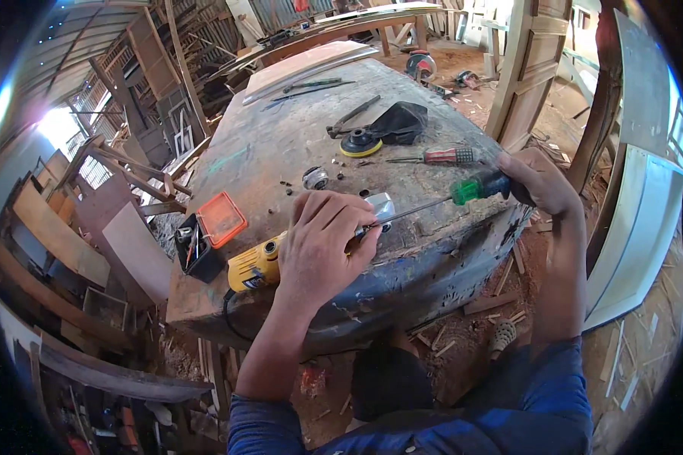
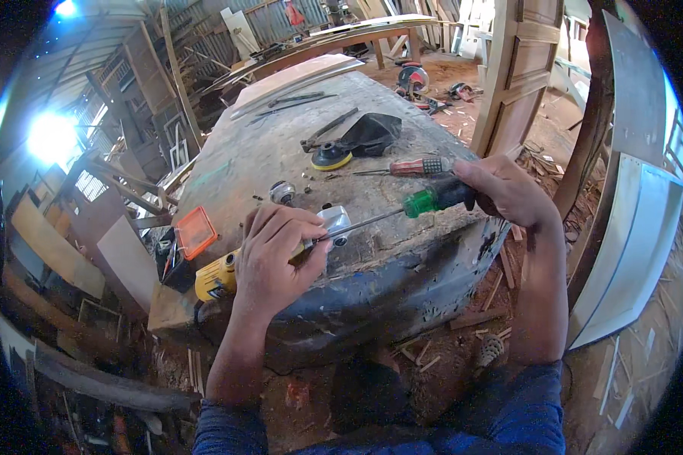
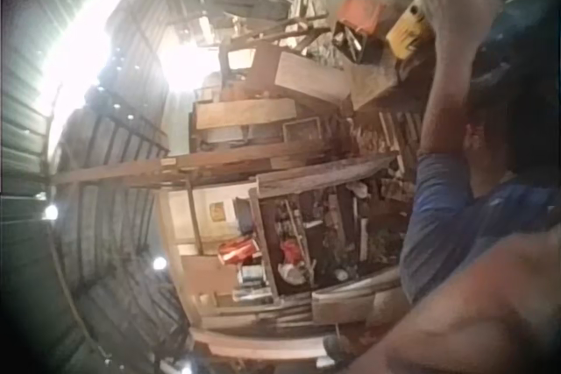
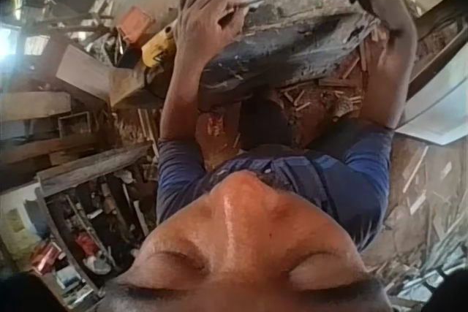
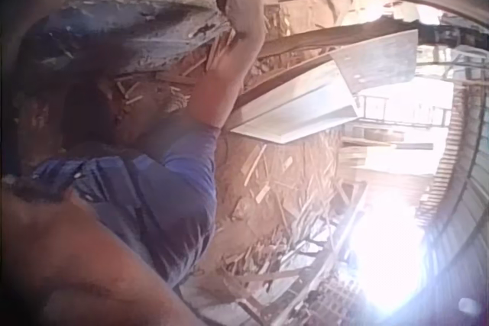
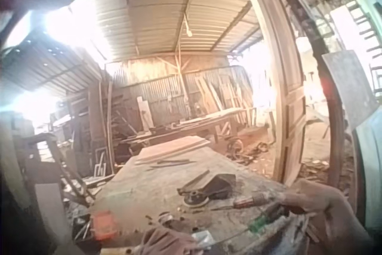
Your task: The person disassembles an angle grinder by loosening and prying its gear head casing using a screwdriver, then removes the metal casing from the grinder body by hand.
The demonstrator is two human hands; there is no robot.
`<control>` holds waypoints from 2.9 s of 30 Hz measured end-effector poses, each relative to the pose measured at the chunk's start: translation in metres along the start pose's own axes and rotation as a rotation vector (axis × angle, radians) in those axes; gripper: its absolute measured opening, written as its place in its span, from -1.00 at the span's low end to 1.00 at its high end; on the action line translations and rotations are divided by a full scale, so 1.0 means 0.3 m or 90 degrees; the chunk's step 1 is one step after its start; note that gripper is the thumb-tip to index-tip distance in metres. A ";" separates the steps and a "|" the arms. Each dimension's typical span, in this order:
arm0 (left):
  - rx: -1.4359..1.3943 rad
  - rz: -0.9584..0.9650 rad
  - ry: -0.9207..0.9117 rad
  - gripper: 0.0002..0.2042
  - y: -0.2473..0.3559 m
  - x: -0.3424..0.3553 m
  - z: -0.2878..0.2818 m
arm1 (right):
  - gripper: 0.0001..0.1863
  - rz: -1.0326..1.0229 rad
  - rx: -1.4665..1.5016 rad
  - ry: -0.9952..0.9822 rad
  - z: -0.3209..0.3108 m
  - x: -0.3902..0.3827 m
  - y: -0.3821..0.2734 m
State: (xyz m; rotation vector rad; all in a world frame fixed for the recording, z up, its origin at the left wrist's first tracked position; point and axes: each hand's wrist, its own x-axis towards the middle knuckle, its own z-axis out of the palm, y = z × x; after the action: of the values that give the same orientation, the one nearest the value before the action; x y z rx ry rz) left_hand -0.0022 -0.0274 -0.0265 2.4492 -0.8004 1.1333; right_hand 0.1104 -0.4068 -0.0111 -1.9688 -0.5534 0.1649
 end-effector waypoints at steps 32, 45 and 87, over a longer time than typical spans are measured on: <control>0.027 -0.022 -0.003 -0.82 -0.002 -0.015 0.006 | -0.34 0.004 -0.018 0.139 0.010 0.018 0.083; 0.023 -0.027 0.008 -0.81 0.010 -0.017 0.015 | -0.33 0.026 -0.041 0.068 0.005 0.016 0.050; 0.203 -0.335 -0.284 0.01 -0.023 -0.031 -0.127 | -0.38 -0.284 -0.023 -0.075 0.086 0.043 -0.004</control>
State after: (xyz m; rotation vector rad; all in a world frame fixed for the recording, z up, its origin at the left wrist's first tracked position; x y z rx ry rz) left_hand -0.0253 0.0004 -0.0100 2.9730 -0.0418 0.5575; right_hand 0.1125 -0.3795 -0.0202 -1.8275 -1.0611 -0.0101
